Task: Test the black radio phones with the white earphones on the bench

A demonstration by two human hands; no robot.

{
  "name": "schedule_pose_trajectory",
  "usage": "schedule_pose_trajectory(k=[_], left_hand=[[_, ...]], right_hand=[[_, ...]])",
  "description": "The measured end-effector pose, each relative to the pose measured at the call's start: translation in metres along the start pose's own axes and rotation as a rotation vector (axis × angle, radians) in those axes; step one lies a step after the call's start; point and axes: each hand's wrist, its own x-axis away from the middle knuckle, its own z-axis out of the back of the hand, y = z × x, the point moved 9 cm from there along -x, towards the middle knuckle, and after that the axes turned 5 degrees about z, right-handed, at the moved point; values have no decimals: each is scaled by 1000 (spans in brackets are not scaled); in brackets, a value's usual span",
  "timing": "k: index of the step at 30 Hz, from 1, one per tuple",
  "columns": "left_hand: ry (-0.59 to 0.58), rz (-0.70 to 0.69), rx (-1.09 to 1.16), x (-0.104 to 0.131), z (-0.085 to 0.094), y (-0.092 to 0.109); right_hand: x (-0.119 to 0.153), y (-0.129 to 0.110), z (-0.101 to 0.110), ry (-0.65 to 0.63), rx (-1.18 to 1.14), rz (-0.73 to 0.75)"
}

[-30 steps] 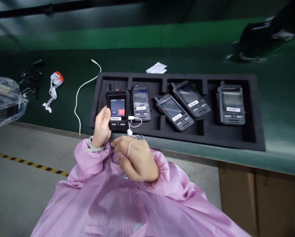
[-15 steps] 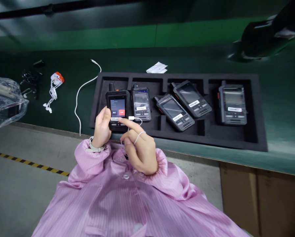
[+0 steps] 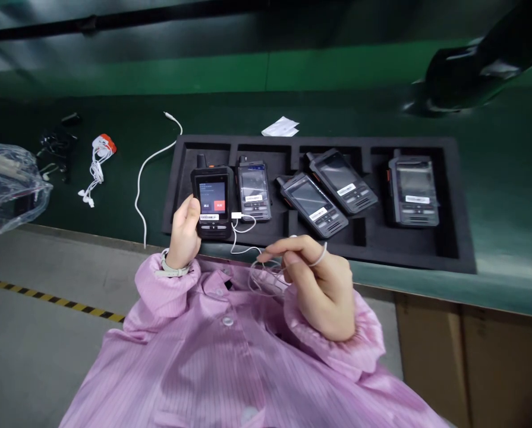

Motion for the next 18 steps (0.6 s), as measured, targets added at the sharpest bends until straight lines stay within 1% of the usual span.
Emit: schedule_pose_trajectory(k=[2, 6, 9, 12, 16, 17, 18], left_hand=[[3, 6, 1, 0, 0, 1], [7, 26, 57, -1, -2, 3], [22, 57, 113, -2, -2, 4], [37, 110, 157, -4, -1, 1], [34, 173, 212, -7, 0, -2], [29, 186, 223, -7, -1, -3], [27, 196, 233, -7, -1, -3]], right_hand=[[0, 0, 6, -41, 14, -8], [-1, 3, 19, -44, 78, -22], [-4, -1, 28, -85, 123, -31], [-11, -18, 43, -172, 205, 8], [-23, -57, 65, -313, 301, 158], [-26, -65, 72, -315, 317, 190], [-30, -72, 80, -284, 338, 210]])
